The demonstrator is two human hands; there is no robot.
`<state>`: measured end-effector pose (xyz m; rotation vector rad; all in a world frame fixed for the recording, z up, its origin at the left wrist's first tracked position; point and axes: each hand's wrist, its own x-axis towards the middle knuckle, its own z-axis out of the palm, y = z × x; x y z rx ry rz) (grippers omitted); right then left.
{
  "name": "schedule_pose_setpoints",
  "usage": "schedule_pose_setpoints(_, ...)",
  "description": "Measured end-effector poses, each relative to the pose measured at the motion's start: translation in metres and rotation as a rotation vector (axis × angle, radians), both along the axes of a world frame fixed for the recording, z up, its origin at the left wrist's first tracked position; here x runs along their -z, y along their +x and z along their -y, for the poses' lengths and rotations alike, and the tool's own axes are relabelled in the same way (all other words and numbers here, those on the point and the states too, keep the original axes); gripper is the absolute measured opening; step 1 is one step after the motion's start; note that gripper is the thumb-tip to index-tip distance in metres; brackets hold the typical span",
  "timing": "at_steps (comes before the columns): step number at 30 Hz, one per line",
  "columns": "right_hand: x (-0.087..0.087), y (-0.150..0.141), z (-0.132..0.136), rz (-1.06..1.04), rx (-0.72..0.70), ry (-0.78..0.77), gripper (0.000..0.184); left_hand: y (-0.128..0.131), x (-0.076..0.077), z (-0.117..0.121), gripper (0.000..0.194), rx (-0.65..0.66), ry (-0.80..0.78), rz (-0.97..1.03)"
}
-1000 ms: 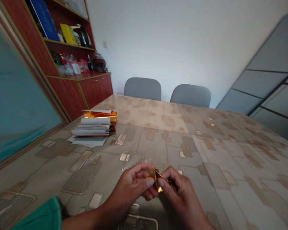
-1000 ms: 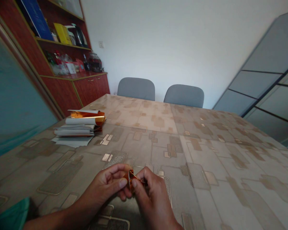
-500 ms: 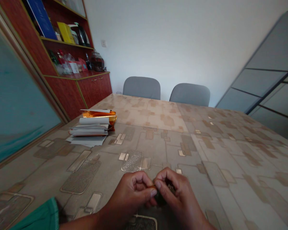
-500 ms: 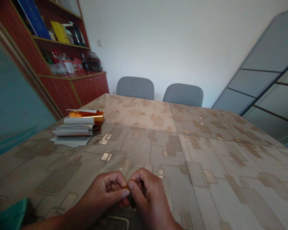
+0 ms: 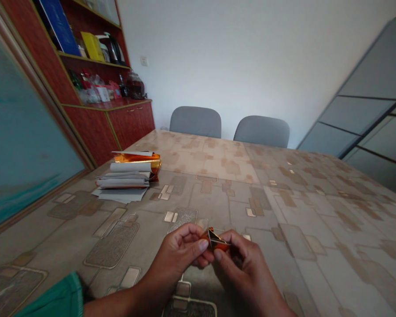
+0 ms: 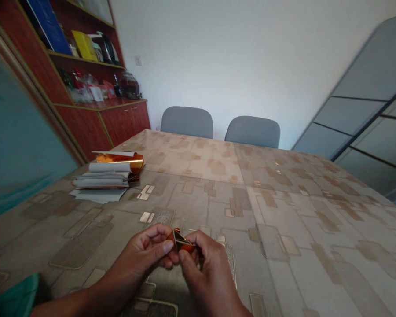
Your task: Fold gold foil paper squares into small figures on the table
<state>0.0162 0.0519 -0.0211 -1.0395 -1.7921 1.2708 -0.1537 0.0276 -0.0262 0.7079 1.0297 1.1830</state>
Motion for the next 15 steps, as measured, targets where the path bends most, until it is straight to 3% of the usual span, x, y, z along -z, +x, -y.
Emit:
schedule_pose_setpoints(5, -0.0014, -0.0011, 0.0, -0.006, 0.096, 0.138, 0.014, 0.0035, 0.001, 0.0057, 0.048, -0.022, -0.077, 0.095)
schedule_pose_setpoints(15, 0.0031, -0.0057, 0.0068, -0.033, 0.121, 0.295, 0.009, 0.0089, 0.0001, 0.0095, 0.051, -0.072, -0.163, 0.172)
